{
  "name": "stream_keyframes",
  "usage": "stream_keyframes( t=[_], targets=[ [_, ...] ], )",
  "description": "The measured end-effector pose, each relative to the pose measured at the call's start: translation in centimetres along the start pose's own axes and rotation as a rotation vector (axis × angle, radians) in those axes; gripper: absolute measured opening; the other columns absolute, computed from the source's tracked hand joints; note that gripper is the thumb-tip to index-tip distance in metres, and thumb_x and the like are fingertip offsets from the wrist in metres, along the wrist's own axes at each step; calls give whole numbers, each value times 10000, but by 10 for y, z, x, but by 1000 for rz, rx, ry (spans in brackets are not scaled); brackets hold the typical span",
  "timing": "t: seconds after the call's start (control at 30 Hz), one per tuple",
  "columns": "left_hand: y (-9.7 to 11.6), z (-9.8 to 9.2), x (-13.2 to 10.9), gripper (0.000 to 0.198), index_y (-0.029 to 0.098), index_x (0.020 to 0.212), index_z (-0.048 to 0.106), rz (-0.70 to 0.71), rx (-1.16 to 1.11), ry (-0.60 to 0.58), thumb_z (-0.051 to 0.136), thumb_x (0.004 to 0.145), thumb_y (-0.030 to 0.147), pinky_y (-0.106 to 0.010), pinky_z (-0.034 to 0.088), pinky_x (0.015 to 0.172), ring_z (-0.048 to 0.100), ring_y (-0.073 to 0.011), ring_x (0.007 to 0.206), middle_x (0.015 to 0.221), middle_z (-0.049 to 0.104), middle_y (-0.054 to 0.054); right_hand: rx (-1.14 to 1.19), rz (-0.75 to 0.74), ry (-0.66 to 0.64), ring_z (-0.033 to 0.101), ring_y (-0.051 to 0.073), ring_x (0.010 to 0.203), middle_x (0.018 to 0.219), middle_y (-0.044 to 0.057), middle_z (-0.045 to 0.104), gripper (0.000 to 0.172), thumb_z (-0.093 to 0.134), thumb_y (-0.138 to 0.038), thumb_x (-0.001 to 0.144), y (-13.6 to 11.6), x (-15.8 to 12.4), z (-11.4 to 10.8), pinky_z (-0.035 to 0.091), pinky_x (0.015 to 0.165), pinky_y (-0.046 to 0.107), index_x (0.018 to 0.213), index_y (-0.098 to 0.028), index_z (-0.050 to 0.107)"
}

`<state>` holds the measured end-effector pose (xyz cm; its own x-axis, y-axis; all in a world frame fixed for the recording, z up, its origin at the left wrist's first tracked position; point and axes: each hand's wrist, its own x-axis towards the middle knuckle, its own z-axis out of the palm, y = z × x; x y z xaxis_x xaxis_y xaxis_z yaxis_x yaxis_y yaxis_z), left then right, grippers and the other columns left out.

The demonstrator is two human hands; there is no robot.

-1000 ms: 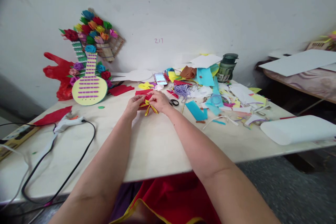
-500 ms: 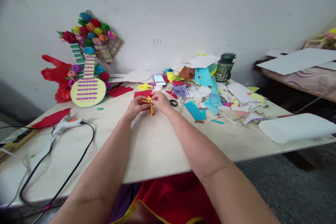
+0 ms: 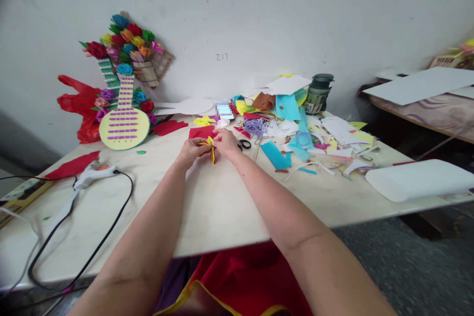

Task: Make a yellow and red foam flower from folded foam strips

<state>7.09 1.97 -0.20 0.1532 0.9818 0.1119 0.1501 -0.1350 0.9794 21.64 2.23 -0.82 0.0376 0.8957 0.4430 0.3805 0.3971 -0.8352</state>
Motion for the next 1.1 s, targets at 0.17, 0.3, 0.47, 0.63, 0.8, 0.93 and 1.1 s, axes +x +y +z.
stream_keyframes(
  t=[0.17, 0.3, 0.47, 0.63, 0.8, 0.93, 1.1],
  targets=[
    [-2, 0, -1, 329, 113, 746, 660, -34, -132, 27, 752, 461, 249, -223, 414, 533, 558, -108, 536, 573, 622, 0, 249, 94, -58, 573, 172, 976, 1083, 58, 615, 53, 610, -142, 580, 0, -2, 0, 420, 881, 316, 537, -161, 586],
    [-5, -1, 1, 330, 113, 751, 664, -25, -191, 21, 747, 464, 254, -241, 439, 568, 577, -118, 562, 601, 636, -11, 358, 172, -96, 574, 182, 968, 1050, 62, 627, 43, 617, -170, 564, 1, -2, 0, 428, 862, 321, 537, -151, 589],
    [-1, 0, 1, 326, 114, 764, 669, 15, -36, 35, 742, 480, 255, -252, 455, 598, 590, -132, 596, 624, 644, -18, 282, 151, -72, 580, 190, 963, 1017, 46, 638, 39, 602, -180, 583, 5, 0, -1, 429, 881, 346, 611, -160, 621],
    [-3, 1, 5, 249, 135, 746, 670, 91, 187, 48, 701, 525, 246, -255, 459, 605, 602, -150, 627, 657, 656, -25, 25, -50, -62, 550, 202, 1039, 1064, 50, 612, 98, 618, -119, 557, 5, 5, -8, 381, 959, 356, 634, -178, 637],
    [-2, 2, 5, 246, 147, 772, 641, 188, 331, 72, 686, 543, 225, -245, 464, 608, 602, -142, 642, 721, 658, -20, -99, -186, -140, 531, 211, 1078, 1118, 56, 573, 126, 611, -109, 579, 8, 7, -11, 392, 953, 367, 672, -190, 640],
    [2, 4, 3, 324, 151, 838, 611, 238, 357, 102, 699, 529, 193, -242, 477, 623, 604, -136, 666, 814, 662, -29, -192, -278, -149, 545, 206, 1051, 1100, 56, 576, 112, 605, -106, 598, 13, 9, -13, 408, 931, 364, 664, -192, 634],
    [-1, 4, 4, 427, 162, 951, 575, 288, 360, 87, 685, 539, 164, -251, 482, 632, 616, -147, 668, 796, 654, -19, -363, -323, -155, 552, 198, 989, 1049, 38, 615, 103, 611, -125, 639, 6, 7, -17, 410, 888, 349, 684, -206, 657]
  ],
)
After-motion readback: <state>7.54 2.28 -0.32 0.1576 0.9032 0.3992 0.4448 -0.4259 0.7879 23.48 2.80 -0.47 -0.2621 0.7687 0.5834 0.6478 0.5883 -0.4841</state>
